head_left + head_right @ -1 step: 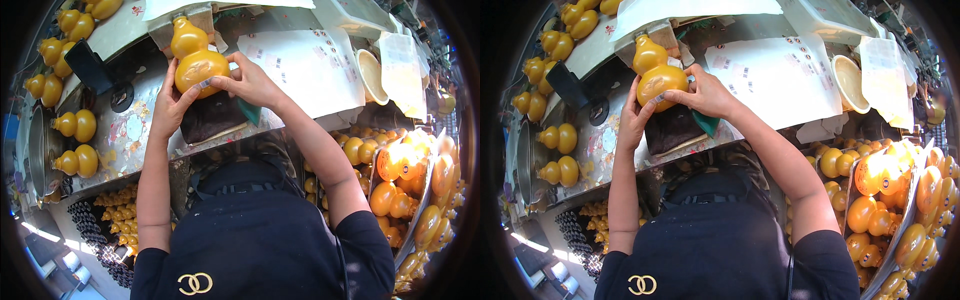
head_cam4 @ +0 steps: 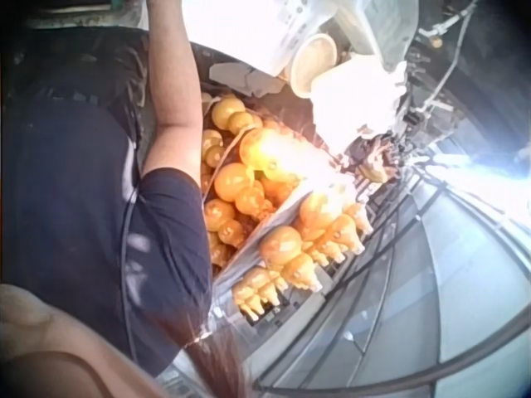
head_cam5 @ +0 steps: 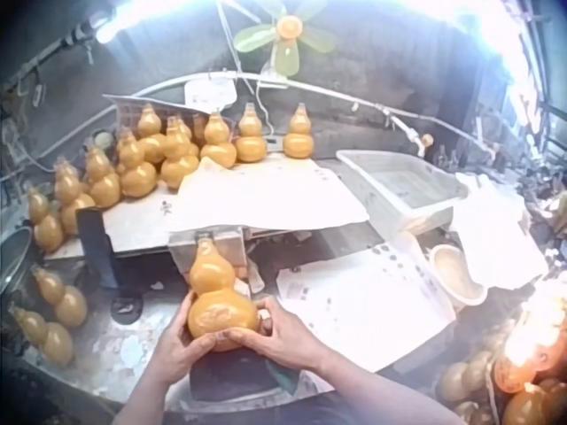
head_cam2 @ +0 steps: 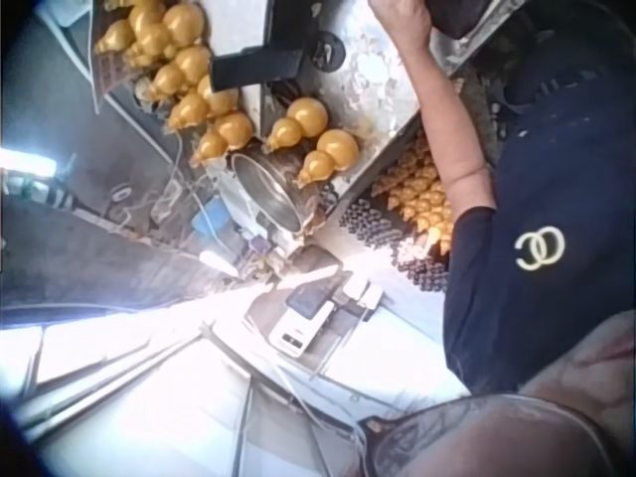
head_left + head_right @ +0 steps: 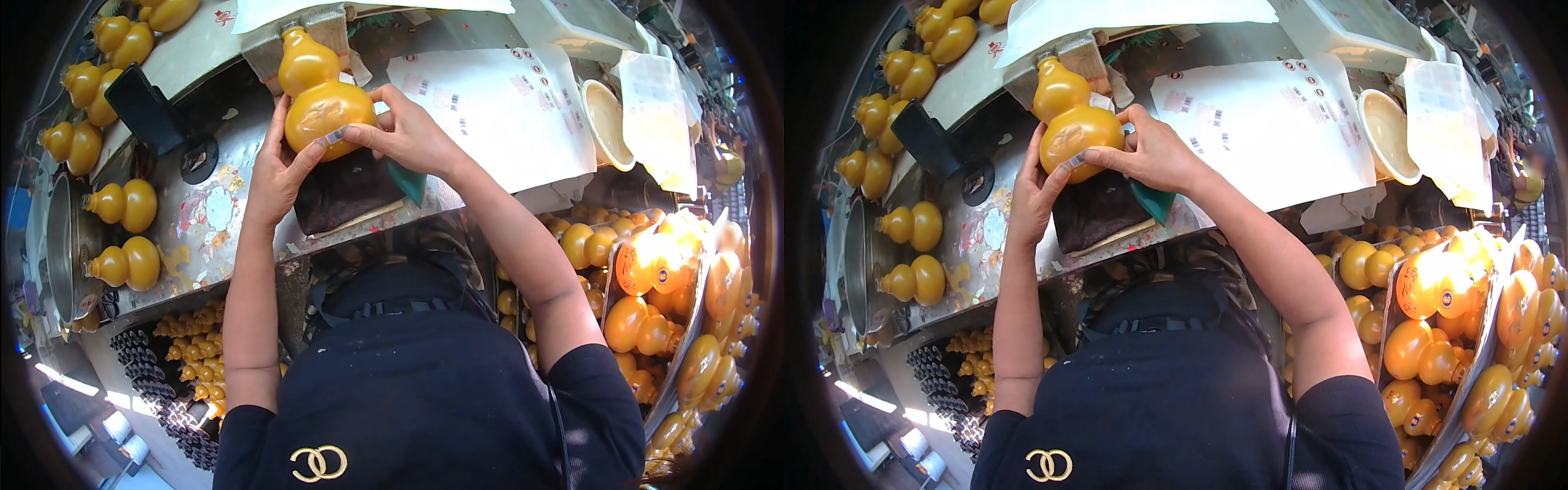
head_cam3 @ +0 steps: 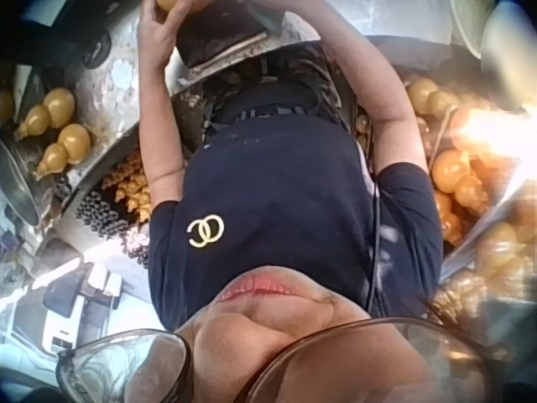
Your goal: The person picks up a yellow gourd, applies a sticker to its surface, and smooths it with a green card. They repeat this process for multiple gourds, placing each labeled gourd on a nearby shelf.
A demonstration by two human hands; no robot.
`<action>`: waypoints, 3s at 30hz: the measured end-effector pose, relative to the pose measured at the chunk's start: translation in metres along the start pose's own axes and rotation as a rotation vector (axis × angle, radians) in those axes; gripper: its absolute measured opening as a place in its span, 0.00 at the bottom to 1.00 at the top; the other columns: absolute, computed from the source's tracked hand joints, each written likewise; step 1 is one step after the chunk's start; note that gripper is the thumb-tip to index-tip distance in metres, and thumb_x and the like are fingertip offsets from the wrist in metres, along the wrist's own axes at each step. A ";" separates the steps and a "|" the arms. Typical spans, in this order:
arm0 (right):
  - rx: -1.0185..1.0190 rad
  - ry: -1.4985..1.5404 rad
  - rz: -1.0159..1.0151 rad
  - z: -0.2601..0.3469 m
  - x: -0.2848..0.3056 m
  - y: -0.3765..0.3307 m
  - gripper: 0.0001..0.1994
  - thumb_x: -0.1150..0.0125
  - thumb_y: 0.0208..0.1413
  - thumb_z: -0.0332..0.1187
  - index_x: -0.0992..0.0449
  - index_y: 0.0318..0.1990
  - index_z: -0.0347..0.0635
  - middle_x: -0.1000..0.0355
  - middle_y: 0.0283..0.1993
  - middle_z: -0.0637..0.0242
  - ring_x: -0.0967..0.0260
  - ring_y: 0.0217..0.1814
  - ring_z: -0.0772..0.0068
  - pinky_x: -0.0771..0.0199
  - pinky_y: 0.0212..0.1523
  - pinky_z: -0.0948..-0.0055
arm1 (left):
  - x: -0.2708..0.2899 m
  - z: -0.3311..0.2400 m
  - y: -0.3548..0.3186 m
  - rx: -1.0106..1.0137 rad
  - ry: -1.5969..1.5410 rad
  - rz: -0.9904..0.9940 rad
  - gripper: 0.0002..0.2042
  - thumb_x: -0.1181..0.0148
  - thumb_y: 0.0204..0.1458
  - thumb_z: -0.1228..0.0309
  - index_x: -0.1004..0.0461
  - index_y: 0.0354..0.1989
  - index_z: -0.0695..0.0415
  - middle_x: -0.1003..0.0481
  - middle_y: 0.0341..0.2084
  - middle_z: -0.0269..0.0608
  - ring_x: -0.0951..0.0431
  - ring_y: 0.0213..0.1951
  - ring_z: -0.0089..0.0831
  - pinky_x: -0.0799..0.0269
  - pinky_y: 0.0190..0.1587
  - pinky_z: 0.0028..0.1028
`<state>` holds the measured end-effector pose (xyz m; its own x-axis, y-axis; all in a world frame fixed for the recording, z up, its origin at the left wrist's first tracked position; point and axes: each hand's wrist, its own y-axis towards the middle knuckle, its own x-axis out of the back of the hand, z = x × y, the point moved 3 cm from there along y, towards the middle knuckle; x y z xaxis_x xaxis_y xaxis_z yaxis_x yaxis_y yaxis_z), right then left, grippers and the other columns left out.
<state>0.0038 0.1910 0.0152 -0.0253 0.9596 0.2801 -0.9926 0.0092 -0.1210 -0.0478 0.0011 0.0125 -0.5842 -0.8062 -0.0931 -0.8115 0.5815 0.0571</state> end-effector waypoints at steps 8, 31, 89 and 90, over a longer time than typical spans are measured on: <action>-0.032 0.014 -0.030 0.007 -0.003 -0.001 0.36 0.34 0.49 0.56 0.39 0.50 0.31 0.26 0.28 0.63 0.30 0.27 0.80 0.31 0.30 0.81 | 0.000 0.001 0.001 0.027 -0.058 -0.030 0.42 0.35 0.52 0.65 0.57 0.69 0.64 0.41 0.61 0.47 0.38 0.62 0.33 0.43 0.63 0.30; -0.015 0.070 -0.067 0.000 -0.008 -0.004 0.36 0.33 0.48 0.56 0.39 0.49 0.30 0.27 0.28 0.62 0.29 0.27 0.77 0.30 0.28 0.80 | 0.003 0.003 0.002 0.015 -0.020 0.013 0.43 0.35 0.52 0.63 0.57 0.69 0.63 0.42 0.62 0.48 0.40 0.63 0.34 0.44 0.64 0.29; -0.080 0.057 -0.054 0.018 -0.004 0.011 0.33 0.48 0.58 0.56 0.38 0.54 0.30 0.35 0.50 0.56 0.38 0.56 0.70 0.41 0.59 0.73 | -0.014 -0.006 0.024 0.085 -0.061 -0.255 0.34 0.41 0.56 0.58 0.48 0.62 0.67 0.37 0.55 0.49 0.35 0.58 0.32 0.40 0.60 0.29; -0.089 0.093 -0.049 0.020 -0.003 0.010 0.33 0.48 0.58 0.57 0.37 0.54 0.30 0.35 0.50 0.56 0.38 0.56 0.70 0.41 0.59 0.73 | -0.014 -0.004 0.025 0.084 -0.088 -0.270 0.33 0.41 0.56 0.59 0.48 0.62 0.67 0.36 0.55 0.49 0.35 0.57 0.32 0.39 0.59 0.29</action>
<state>-0.0087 0.1827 0.0325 0.0380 0.9793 0.1988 -0.9778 0.0775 -0.1946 -0.0602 0.0264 0.0195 -0.3415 -0.9224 -0.1802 -0.9318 0.3574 -0.0637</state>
